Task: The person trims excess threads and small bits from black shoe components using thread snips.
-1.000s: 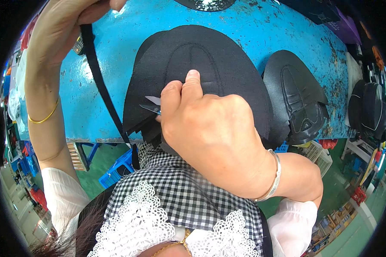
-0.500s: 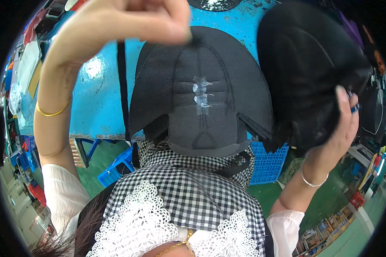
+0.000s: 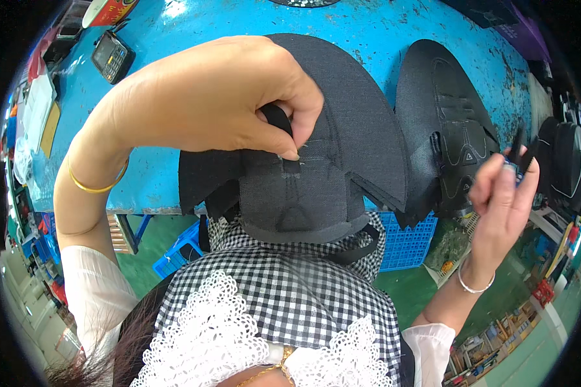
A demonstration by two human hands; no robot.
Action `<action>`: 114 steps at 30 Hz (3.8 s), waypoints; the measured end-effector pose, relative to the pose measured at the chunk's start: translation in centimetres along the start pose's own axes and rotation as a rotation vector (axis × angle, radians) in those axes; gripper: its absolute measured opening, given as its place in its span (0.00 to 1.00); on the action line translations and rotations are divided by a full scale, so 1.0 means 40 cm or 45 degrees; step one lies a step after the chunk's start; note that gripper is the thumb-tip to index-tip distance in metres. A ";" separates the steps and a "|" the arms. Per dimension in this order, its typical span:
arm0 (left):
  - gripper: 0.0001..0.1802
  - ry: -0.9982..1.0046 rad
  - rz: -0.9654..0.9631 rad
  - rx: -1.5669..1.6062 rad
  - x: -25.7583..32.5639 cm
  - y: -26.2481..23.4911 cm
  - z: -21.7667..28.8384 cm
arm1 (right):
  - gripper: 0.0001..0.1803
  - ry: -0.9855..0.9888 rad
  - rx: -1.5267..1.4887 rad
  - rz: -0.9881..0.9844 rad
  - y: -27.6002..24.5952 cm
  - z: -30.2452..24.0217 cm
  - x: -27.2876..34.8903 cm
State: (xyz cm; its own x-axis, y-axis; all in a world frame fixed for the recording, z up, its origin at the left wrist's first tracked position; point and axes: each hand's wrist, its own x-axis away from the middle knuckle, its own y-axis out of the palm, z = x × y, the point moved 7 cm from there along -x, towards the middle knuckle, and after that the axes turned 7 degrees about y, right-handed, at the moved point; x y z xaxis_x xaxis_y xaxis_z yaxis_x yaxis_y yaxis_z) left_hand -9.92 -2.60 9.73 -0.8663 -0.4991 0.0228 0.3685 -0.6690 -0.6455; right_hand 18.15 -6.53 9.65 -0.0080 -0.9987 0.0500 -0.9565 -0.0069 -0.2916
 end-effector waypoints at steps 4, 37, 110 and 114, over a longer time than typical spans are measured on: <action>0.16 0.076 0.137 -0.422 -0.004 -0.035 0.024 | 0.10 -0.465 0.521 -0.603 0.232 -0.131 0.016; 0.08 -0.033 0.330 0.318 0.066 -0.063 -0.094 | 0.14 -0.432 0.847 -0.667 0.383 -0.195 -0.033; 0.09 -0.070 0.201 -0.042 0.030 -0.090 -0.038 | 0.08 -0.359 0.855 -0.645 0.353 -0.179 -0.051; 0.07 -0.370 0.296 0.920 0.049 -0.135 -0.042 | 0.18 -0.675 1.179 -0.664 0.429 -0.212 0.041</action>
State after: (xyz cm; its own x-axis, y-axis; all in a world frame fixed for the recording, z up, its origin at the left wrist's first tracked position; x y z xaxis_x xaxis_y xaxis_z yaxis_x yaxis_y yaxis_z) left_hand -14.19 0.96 11.97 -0.6550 -0.7258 0.2102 0.7412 -0.6713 -0.0083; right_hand -0.76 -7.87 12.81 0.6503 -0.7591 0.0292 -0.2318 -0.2349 -0.9440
